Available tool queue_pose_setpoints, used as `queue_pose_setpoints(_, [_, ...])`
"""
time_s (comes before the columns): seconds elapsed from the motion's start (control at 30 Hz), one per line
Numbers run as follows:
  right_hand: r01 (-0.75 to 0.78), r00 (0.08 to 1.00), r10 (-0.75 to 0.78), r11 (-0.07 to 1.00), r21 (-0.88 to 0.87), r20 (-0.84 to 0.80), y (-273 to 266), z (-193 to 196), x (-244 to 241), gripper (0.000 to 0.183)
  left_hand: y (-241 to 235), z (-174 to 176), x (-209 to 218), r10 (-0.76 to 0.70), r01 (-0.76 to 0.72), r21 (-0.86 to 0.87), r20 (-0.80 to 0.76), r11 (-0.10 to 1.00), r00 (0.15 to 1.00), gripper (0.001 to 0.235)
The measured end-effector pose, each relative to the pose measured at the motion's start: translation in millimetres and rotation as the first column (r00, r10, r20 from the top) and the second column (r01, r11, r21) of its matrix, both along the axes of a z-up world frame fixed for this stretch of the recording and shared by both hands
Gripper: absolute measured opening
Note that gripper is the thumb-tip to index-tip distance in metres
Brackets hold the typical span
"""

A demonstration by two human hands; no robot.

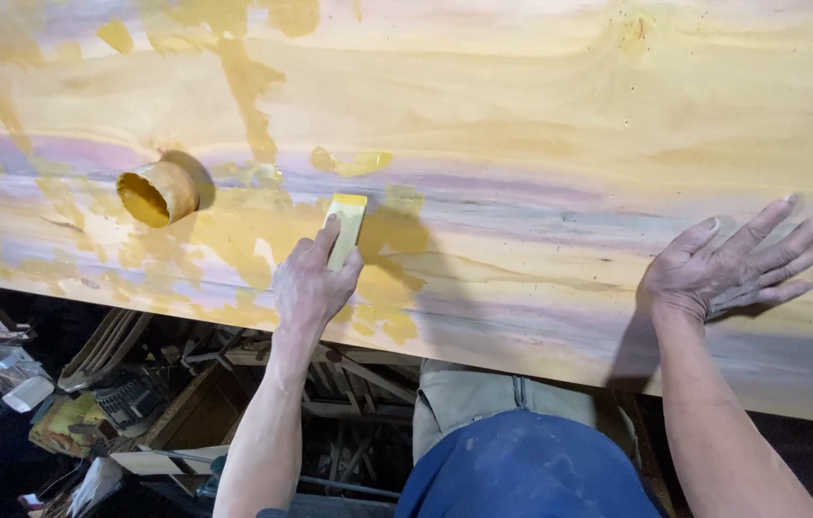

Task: Applying yellow paint to a large wooden board using a sponge applicator.

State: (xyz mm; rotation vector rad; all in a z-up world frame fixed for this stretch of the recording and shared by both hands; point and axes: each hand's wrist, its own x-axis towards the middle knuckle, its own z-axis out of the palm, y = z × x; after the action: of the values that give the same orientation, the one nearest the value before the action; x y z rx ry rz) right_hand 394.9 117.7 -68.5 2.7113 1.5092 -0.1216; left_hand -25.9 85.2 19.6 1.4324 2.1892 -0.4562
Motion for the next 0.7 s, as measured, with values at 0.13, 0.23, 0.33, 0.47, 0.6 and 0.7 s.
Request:
queue_pose_setpoints(0.13, [0.019, 0.999, -0.018, 0.999, -0.026, 0.048, -8, -4, 7, 0.062, 17, -6, 7, -0.01, 0.008, 0.03, 0.086, 1.0, 0.996, 0.055])
queue_pose_setpoints(0.23, [0.009, 1.0, -0.009, 0.999, -0.034, 0.004, 0, 9, -6, 0.062, 6, -16, -1, 0.025, -0.028, 0.072, 0.052, 0.997, 0.998, 0.052])
queue_pose_setpoints(0.33, [0.06, 0.998, -0.058, 0.995, -0.077, 0.036, -4, 1, 4, 0.061, 20, 5, -3, 0.044, -0.039, -0.073, 0.073, 0.997, 0.996, 0.054])
queue_pose_setpoints(0.47, [0.026, 0.998, -0.027, 1.0, 0.014, 0.049, -7, -6, 1, 0.059, 73, 31, -13, 0.26, -0.248, -0.109, 0.108, 0.963, 0.96, 0.063])
queue_pose_setpoints(0.6, [-0.015, 0.999, 0.014, 1.0, 0.024, 0.033, -8, -4, -1, 0.059, 70, 27, -9, 0.363, -0.351, -0.117, 0.094, 0.929, 0.927, 0.057])
queue_pose_setpoints(0.7, [0.002, 0.999, -0.004, 0.998, 0.06, 0.034, -3, 3, -2, 0.061, 80, 49, 1, 0.329, -0.292, -0.219, 0.16, 0.931, 0.931, 0.027])
